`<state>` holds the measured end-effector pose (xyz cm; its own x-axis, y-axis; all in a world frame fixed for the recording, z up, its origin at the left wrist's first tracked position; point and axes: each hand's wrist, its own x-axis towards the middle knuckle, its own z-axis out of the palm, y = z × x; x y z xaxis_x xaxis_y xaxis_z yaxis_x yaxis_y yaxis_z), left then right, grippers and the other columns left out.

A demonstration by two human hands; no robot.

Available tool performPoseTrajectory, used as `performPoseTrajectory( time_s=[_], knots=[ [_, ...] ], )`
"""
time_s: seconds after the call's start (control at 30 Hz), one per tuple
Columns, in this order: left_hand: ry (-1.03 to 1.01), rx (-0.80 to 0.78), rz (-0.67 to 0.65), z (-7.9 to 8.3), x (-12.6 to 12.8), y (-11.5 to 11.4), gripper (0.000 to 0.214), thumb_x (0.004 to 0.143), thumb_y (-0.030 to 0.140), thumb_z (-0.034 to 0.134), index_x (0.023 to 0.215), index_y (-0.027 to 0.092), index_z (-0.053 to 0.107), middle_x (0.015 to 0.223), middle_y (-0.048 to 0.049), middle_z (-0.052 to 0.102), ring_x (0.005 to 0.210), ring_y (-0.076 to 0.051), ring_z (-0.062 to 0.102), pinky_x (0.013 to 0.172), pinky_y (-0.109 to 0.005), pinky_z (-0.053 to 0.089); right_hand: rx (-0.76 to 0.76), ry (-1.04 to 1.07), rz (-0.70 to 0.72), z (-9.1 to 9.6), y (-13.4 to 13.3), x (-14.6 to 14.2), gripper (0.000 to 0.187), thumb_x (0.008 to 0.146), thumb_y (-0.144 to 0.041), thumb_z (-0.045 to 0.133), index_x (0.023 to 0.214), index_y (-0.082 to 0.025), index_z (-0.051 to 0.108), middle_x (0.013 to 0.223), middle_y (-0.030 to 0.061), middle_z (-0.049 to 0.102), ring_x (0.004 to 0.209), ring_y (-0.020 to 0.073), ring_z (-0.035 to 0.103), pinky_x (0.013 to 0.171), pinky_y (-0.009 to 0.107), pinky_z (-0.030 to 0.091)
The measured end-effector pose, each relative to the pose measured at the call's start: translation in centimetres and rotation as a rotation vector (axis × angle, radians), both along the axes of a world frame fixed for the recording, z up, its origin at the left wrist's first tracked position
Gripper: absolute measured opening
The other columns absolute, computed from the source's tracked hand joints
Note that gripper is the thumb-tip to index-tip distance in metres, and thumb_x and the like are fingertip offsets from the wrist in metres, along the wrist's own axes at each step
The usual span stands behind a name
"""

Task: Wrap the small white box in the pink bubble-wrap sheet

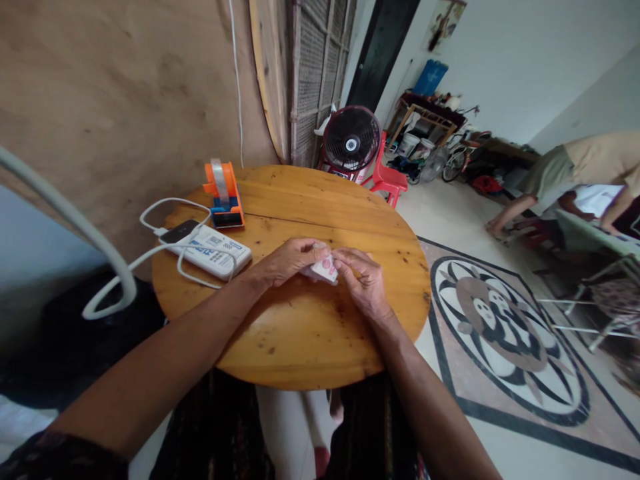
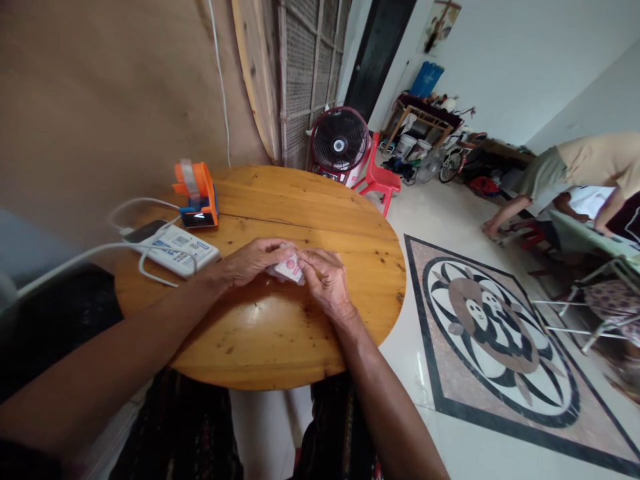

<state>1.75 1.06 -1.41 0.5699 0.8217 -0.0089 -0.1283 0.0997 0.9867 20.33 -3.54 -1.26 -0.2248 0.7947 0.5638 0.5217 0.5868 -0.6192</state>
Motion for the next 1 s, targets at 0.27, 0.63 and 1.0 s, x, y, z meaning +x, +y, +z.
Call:
performPoseTrajectory(
  time_s=[0.27,0.63,1.0],
  knots=[
    [-0.058,-0.054,-0.006,0.0,0.1,0.1,0.038,0.072,0.047,0.07,0.089,0.013,0.066,0.079,-0.0038,0.063,0.066,-0.014,0.057,0.054,-0.024,0.05,0.107,-0.145,-0.068,-0.3,-0.5,-0.2,0.029,0.091,-0.032,0.054,0.116,-0.03,0.068,0.114,0.0048,0.071,0.103,0.0242,0.064,0.093,0.043,0.044],
    [-0.081,-0.04,0.032,-0.6,-0.2,0.6,0.035,0.075,0.048,0.068,0.084,0.014,0.066,0.076,-0.0034,0.063,0.063,-0.013,0.057,0.055,-0.025,0.049,0.084,-0.316,-0.076,-0.6,-0.5,-0.6,0.041,0.093,-0.037,0.05,0.132,-0.026,0.057,0.13,0.0094,0.061,0.115,0.0278,0.058,0.102,0.047,0.032],
    [-0.123,0.035,0.129,0.1,-0.2,0.5,0.049,0.073,0.046,0.071,0.11,0.015,0.063,0.098,-0.0058,0.068,0.075,-0.013,0.061,0.068,-0.023,0.048,-0.058,0.01,-0.069,-1.3,0.0,0.1,0.089,0.077,-0.051,0.068,0.15,-0.028,0.022,0.15,0.0133,0.038,0.131,0.0304,0.044,0.106,0.053,0.035]
  ],
)
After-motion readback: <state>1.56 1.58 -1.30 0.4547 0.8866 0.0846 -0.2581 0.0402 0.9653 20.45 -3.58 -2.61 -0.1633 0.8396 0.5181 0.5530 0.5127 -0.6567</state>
